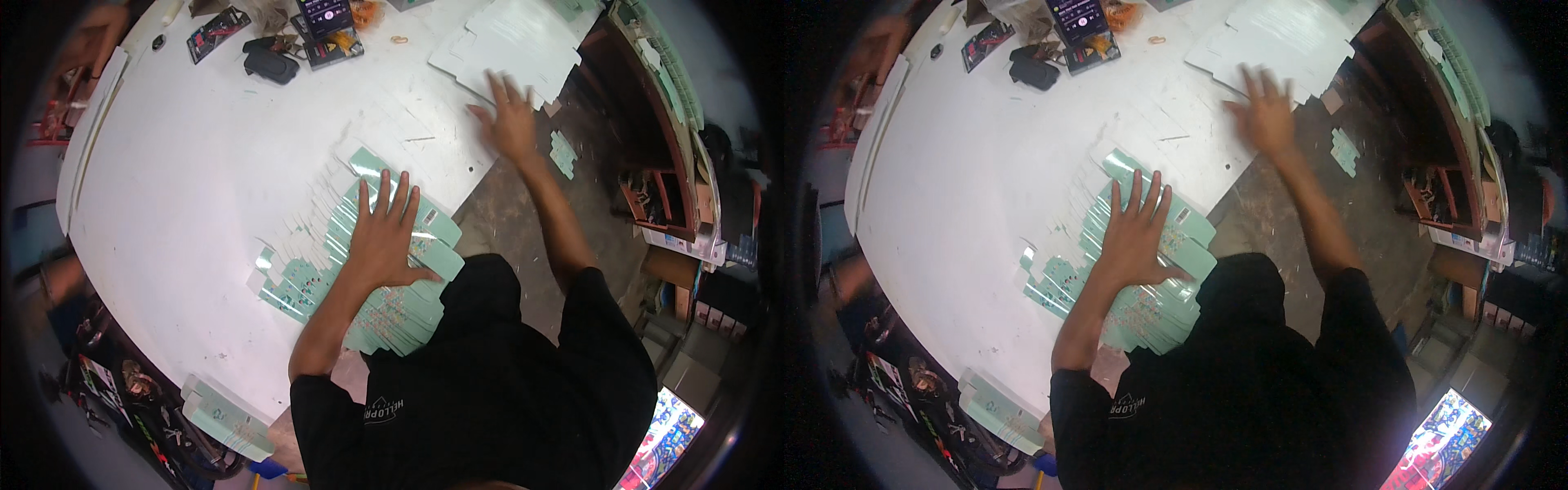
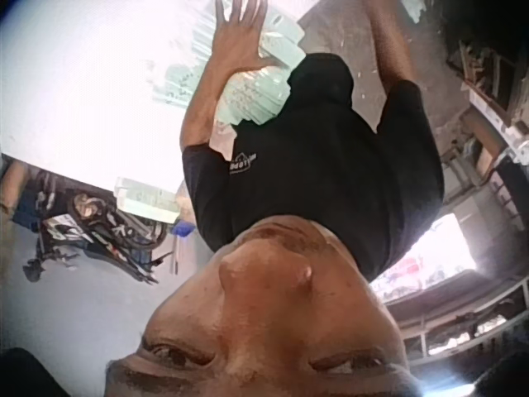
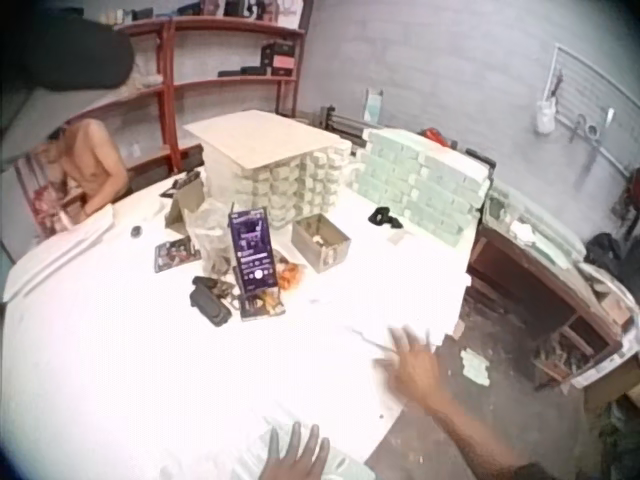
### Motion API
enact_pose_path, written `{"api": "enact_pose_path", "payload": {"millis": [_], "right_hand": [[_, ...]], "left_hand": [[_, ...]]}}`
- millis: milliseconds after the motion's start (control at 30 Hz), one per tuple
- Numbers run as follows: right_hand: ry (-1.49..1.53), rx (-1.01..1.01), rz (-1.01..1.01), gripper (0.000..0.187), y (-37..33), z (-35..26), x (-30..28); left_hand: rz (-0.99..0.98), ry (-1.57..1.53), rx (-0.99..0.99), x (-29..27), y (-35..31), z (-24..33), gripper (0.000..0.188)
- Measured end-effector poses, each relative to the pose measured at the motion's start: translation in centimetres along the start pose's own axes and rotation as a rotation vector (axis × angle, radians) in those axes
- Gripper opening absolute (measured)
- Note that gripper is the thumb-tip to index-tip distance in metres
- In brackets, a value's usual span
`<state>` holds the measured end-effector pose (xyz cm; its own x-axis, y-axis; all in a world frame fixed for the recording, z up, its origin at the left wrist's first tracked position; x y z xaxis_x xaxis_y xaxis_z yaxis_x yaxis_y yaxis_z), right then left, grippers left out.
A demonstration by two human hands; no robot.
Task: The person repeatedly picks up light green paper sheets from a pile on a white table and stacks them into a neat pile. The person aligns the edges and smooths the stack multiple times before lifting and repositioning it.
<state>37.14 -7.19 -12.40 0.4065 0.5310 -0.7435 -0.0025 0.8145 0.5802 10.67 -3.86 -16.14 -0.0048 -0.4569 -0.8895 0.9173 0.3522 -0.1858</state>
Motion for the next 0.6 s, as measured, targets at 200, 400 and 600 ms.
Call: {"api": "enact_pose_path", "payload": {"millis": [200, 400, 600], "right_hand": [[0.964, 0.193, -0.227, 0.054, -3.4, -2.0, 1.6], [0.383, -0.059, -0.232, 0.032, -2.3, -6.8, -0.8], [1.294, 0.300, -0.717, 0.024, -4.3, -12.3, -1.0]], "left_hand": [[0.114, 0.003, -0.003, 1.3, 0.8, -0.2, 0.096], [0.157, -0.147, -0.045, 0.6, 1.2, -0.4, 0.060], [0.223, 0.105, 0.050, 0.5, 0.6, 0.9, 0.078]]}}
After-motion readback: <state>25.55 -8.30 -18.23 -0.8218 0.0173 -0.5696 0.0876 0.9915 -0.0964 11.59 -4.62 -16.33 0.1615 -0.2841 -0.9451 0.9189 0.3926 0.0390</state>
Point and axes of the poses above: each hand's wrist, its own y-axis towards the middle knuckle, its own x-axis out of the palm, z = x × y, the point moved 7 cm from there along y, towards the middle knuckle, and after that the axes turned 10 degrees about -x, right-handed, at the moved point
